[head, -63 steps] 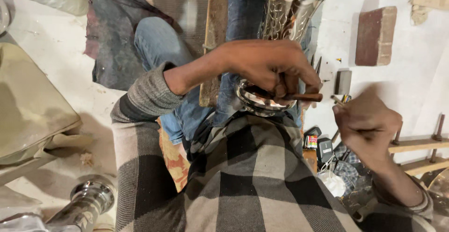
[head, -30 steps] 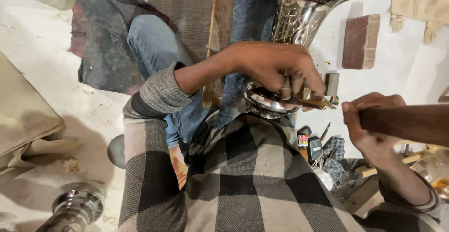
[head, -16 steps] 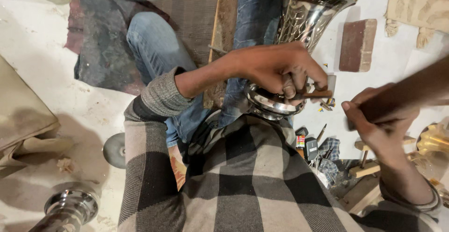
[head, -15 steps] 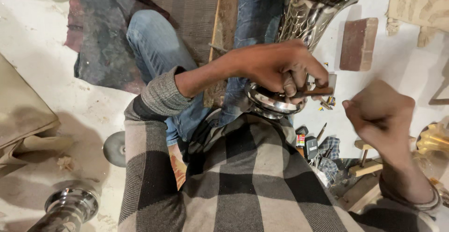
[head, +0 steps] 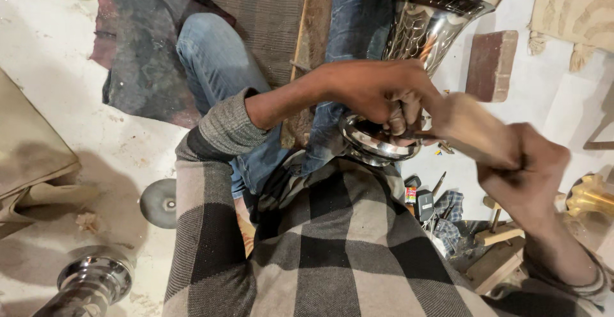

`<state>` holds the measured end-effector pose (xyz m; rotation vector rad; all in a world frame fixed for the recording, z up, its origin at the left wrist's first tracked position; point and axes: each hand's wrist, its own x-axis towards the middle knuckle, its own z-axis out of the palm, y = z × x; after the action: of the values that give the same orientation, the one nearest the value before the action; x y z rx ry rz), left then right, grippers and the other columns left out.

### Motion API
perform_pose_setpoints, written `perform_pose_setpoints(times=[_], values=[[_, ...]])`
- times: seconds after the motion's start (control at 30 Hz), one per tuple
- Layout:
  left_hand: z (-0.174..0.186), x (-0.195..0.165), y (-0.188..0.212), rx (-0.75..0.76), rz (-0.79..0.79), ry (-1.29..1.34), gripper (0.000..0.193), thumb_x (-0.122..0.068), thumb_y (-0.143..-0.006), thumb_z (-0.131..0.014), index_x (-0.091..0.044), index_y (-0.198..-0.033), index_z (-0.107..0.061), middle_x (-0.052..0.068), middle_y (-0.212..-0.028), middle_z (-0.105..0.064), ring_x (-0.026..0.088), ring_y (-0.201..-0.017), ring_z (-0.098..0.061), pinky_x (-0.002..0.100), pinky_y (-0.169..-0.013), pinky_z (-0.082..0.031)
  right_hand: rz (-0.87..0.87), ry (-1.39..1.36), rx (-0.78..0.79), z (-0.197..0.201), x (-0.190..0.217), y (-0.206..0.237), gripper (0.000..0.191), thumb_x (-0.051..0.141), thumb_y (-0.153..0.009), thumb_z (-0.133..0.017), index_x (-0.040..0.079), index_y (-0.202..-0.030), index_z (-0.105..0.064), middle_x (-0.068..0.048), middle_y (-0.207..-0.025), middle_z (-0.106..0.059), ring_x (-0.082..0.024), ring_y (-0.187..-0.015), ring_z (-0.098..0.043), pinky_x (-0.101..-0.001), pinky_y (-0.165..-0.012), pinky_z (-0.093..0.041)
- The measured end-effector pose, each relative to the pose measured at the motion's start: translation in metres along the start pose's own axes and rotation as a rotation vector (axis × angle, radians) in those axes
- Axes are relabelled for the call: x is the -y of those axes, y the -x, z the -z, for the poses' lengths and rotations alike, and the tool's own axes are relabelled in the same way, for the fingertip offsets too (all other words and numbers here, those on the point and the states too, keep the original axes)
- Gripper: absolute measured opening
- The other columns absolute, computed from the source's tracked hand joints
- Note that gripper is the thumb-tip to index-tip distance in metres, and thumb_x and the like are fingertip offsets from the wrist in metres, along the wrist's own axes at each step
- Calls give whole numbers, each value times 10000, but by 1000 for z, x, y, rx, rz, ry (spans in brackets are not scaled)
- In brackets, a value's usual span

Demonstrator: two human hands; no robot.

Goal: The person sits on the floor holding a brass vase between their legs and decorates its surface by hand. They hold a small punch against the metal and strike it with a wooden mallet, working around the vase's flared base and body to pattern the surface.

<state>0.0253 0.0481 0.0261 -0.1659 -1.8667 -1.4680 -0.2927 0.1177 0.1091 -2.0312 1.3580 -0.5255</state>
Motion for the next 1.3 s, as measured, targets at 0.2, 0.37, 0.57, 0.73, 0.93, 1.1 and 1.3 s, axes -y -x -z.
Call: perform_pose_setpoints(times=[0.2, 0.37, 0.57, 0.73, 0.93, 1.1, 1.3], values=[[0, 8, 0, 80, 94, 104, 494, 189, -781, -560, 17, -1230, -674, 137, -975, -775, 152, -761, -777, 298, -583, -619, -6, 541, 92, 12, -1, 8, 105, 56, -871, -812, -4, -881, -726, -90, -733, -676, -184, -565, -588, -287, -522, -467], [2, 13, -1, 83, 70, 156, 381, 206, -805, -584, 29, -1123, -696, 156, -990, -750, 184, -846, -780, 312, -672, -657, 8, 547, 159, 21, -5, 18, 352, 107, -711, -809, -53, -993, -671, -94, -730, -672, -164, -584, -637, -285, -549, -492], [-2, 13, 3, 81, 204, 15, 431, 165, -786, -609, -19, -1163, -705, 129, -873, -772, 215, -725, -765, 349, -603, -582, -77, 232, 93, 15, -7, 18, 177, 112, -863, -773, -25, -932, -686, -75, -724, -666, -150, -609, -629, -278, -559, -492], [-4, 22, 15, -69, -20, -41, 477, 166, -752, -628, 31, -1206, -679, 165, -989, -767, 187, -810, -791, 355, -609, -639, -129, 150, 91, 16, -1, 1, 144, 66, -833, -755, -12, -927, -679, -67, -659, -641, -128, -521, -601, -278, -526, -438], [-4, 31, 21, -110, 67, -135, 502, 109, -745, -712, 46, -1243, -692, 165, -775, -792, 244, -483, -604, 400, -491, -387, -79, 134, 135, 17, 26, -17, 120, 8, -874, -761, -1, -914, -648, -55, -723, -647, -101, -586, -605, -252, -524, -450], [3, 27, 17, -24, -13, -43, 335, 99, -790, -684, 28, -1116, -668, 179, -878, -783, 181, -671, -765, 330, -530, -539, -171, 262, 148, 17, 31, -18, 154, -50, -834, -759, -5, -914, -635, -74, -703, -606, -138, -604, -563, -286, -546, -437], [5, 15, 14, -38, -78, 111, 437, 140, -790, -619, 66, -1219, -651, 199, -1020, -747, 193, -846, -792, 304, -665, -646, 49, 299, 112, 25, -10, 1, 195, 50, -859, -769, 11, -1002, -641, -55, -824, -668, -116, -670, -644, -260, -613, -518]])
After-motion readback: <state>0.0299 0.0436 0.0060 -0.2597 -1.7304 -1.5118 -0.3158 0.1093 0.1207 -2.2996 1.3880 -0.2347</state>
